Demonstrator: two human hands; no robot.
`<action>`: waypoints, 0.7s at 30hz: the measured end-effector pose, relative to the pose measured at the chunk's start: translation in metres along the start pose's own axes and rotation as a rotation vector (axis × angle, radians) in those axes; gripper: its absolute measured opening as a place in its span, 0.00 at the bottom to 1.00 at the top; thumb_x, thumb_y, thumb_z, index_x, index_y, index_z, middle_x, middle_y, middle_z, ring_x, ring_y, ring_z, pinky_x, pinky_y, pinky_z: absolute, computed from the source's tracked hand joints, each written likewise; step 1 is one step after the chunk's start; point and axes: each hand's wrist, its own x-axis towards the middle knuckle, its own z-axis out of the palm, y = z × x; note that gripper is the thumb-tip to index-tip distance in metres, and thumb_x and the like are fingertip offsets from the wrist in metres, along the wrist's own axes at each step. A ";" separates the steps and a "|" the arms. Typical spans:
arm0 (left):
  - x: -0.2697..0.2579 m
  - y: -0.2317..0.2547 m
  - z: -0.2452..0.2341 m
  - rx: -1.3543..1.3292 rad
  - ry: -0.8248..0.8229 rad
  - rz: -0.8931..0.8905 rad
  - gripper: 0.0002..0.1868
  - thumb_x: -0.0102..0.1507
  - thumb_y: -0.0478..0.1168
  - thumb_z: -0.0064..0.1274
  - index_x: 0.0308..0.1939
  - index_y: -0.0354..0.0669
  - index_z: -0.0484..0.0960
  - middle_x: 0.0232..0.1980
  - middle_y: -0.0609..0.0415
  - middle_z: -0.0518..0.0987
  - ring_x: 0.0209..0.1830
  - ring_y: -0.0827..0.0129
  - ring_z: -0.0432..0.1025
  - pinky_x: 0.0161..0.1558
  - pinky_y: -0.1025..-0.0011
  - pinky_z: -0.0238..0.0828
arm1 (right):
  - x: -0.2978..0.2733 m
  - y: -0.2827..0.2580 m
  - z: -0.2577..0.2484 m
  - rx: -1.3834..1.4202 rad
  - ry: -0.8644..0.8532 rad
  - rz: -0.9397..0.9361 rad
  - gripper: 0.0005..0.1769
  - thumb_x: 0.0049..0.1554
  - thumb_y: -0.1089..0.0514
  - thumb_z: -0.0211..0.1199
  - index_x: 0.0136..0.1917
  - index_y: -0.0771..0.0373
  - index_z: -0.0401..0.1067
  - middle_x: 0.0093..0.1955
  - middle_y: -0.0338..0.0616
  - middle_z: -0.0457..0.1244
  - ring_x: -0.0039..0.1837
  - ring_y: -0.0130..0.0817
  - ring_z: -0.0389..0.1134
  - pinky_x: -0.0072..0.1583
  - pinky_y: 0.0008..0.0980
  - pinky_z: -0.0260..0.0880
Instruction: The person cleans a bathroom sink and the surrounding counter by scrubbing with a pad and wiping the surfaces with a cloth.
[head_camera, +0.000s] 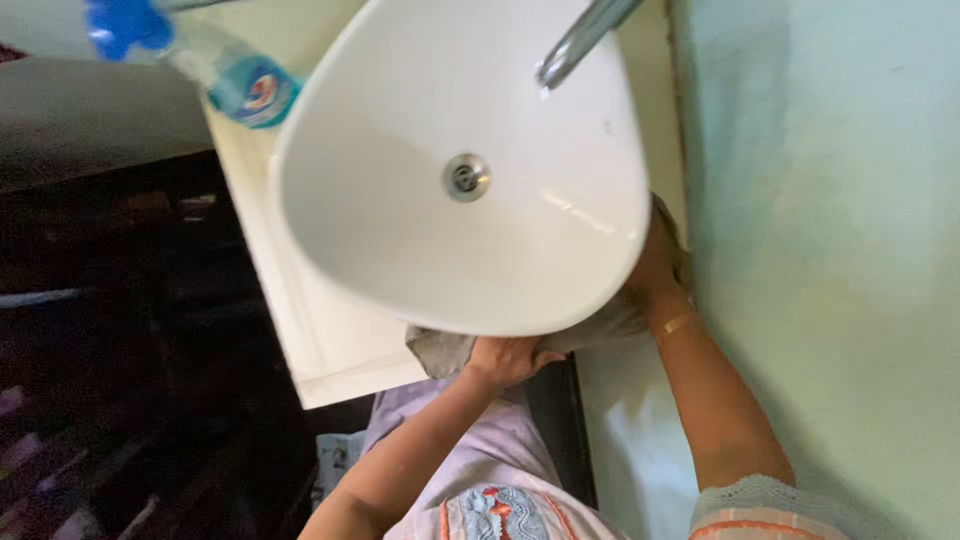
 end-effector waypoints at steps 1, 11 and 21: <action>0.013 0.007 0.003 -0.077 0.043 -0.023 0.35 0.64 0.67 0.45 0.65 0.49 0.77 0.65 0.48 0.74 0.66 0.48 0.65 0.66 0.47 0.56 | 0.023 0.004 0.002 0.013 -0.016 -0.028 0.23 0.64 0.49 0.57 0.64 0.66 0.73 0.63 0.59 0.66 0.60 0.57 0.67 0.64 0.52 0.64; 0.050 0.018 0.031 0.013 0.451 -0.023 0.24 0.68 0.49 0.51 0.67 0.49 0.77 0.67 0.47 0.76 0.67 0.49 0.70 0.70 0.50 0.63 | 0.174 -0.020 0.066 0.124 -0.314 -0.267 0.24 0.64 0.50 0.58 0.66 0.68 0.71 0.65 0.59 0.65 0.60 0.55 0.65 0.63 0.50 0.63; 0.070 0.045 0.022 0.014 0.294 -0.015 0.27 0.67 0.53 0.51 0.68 0.48 0.76 0.67 0.46 0.75 0.67 0.49 0.69 0.69 0.50 0.61 | 0.164 -0.032 0.034 0.047 -0.073 -0.294 0.25 0.65 0.51 0.58 0.68 0.70 0.70 0.67 0.59 0.63 0.61 0.52 0.64 0.62 0.48 0.62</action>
